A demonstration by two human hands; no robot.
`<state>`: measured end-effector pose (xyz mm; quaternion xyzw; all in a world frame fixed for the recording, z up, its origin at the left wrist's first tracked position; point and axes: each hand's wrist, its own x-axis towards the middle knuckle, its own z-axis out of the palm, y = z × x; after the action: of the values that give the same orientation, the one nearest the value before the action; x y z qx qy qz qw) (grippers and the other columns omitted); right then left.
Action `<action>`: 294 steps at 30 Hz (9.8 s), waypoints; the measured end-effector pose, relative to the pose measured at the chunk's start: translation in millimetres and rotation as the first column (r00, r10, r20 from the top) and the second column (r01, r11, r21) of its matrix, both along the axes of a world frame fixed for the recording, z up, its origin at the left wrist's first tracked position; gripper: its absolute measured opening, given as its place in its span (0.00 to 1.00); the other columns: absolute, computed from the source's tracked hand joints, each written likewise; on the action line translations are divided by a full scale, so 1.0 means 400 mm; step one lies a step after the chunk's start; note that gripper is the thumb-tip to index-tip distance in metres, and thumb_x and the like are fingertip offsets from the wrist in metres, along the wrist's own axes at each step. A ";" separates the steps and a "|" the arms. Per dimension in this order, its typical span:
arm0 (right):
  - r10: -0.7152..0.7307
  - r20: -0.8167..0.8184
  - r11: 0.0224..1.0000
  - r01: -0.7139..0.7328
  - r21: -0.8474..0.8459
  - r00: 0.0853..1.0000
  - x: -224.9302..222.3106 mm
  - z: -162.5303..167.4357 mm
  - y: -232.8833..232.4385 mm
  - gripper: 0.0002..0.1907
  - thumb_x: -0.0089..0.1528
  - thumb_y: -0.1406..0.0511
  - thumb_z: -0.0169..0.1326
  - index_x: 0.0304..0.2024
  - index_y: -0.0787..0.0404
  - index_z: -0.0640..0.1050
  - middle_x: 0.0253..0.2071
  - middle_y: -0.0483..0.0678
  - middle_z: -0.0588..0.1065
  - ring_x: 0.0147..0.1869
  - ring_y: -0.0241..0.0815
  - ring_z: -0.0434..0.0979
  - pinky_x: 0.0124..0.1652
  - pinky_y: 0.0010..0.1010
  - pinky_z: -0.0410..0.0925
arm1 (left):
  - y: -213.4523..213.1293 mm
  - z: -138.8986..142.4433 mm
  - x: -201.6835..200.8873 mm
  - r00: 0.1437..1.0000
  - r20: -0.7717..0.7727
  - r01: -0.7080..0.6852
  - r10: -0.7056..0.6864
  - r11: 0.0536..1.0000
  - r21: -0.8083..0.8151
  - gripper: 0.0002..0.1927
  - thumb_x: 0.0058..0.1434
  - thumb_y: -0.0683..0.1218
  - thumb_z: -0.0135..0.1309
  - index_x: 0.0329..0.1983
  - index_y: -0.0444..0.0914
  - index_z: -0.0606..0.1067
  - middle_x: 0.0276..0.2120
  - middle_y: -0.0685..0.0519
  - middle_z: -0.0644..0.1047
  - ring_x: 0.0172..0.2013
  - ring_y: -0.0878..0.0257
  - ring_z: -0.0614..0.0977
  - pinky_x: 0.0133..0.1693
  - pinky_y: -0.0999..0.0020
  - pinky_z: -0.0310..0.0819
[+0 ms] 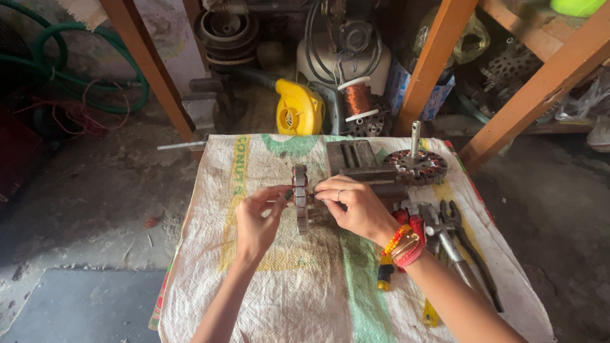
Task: The person assembles a motor armature clamped near a bench vise, fitting small metal components one at a time onto the rotor segments by hand. They reposition the rotor between fittings and use a screwdriver to tighten or seat a part partway through.
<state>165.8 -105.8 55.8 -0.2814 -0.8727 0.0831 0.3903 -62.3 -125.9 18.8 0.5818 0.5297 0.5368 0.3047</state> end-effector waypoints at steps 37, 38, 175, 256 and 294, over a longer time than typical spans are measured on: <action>-0.057 0.036 0.991 0.053 0.123 0.998 -0.035 0.039 -0.067 0.05 0.55 0.71 0.62 0.34 0.61 0.82 0.38 0.45 0.79 0.46 0.45 0.78 0.48 0.36 0.69 | -0.032 0.044 -0.087 0.875 -0.465 0.081 0.137 0.905 0.418 0.07 0.61 0.36 0.54 0.40 0.36 0.80 0.32 0.52 0.83 0.29 0.62 0.85 0.30 0.67 0.79; -0.057 0.034 0.991 0.052 0.120 0.998 -0.035 0.036 -0.067 0.05 0.55 0.71 0.61 0.34 0.61 0.82 0.39 0.45 0.79 0.46 0.45 0.78 0.48 0.36 0.69 | -0.032 0.039 -0.090 0.870 -0.470 0.060 0.150 0.914 0.402 0.07 0.62 0.36 0.54 0.40 0.36 0.80 0.31 0.52 0.83 0.29 0.61 0.85 0.29 0.66 0.78; -0.308 -0.302 0.856 0.123 -0.503 0.902 -0.151 0.008 0.078 0.09 0.52 0.72 0.65 0.36 0.62 0.87 0.35 0.44 0.80 0.36 0.36 0.78 0.38 0.28 0.70 | -0.006 0.156 0.050 0.925 -0.269 -0.131 0.266 0.892 0.432 0.08 0.54 0.40 0.65 0.37 0.41 0.86 0.37 0.53 0.85 0.37 0.60 0.84 0.40 0.66 0.79; -0.271 -0.117 0.898 0.295 0.327 0.955 -0.071 0.017 -0.056 0.09 0.55 0.73 0.62 0.38 0.60 0.82 0.40 0.45 0.78 0.43 0.45 0.77 0.44 0.37 0.67 | -0.112 0.057 0.026 0.930 -0.346 0.037 0.125 0.904 0.427 0.17 0.56 0.40 0.63 0.49 0.43 0.83 0.44 0.49 0.82 0.41 0.56 0.85 0.42 0.64 0.80; -0.264 -0.047 0.872 0.259 0.414 0.963 -0.069 -0.043 -0.043 0.09 0.55 0.72 0.63 0.38 0.61 0.81 0.43 0.47 0.78 0.48 0.45 0.79 0.50 0.39 0.69 | -0.061 0.009 -0.027 0.802 -0.571 0.158 0.173 0.861 0.483 0.24 0.62 0.33 0.48 0.61 0.41 0.76 0.39 0.48 0.83 0.31 0.60 0.81 0.29 0.68 0.77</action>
<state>138.3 -123.0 38.8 -0.3072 -0.8263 -0.1601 0.4441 -73.1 -150.4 22.5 0.7775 0.4399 0.4473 -0.0439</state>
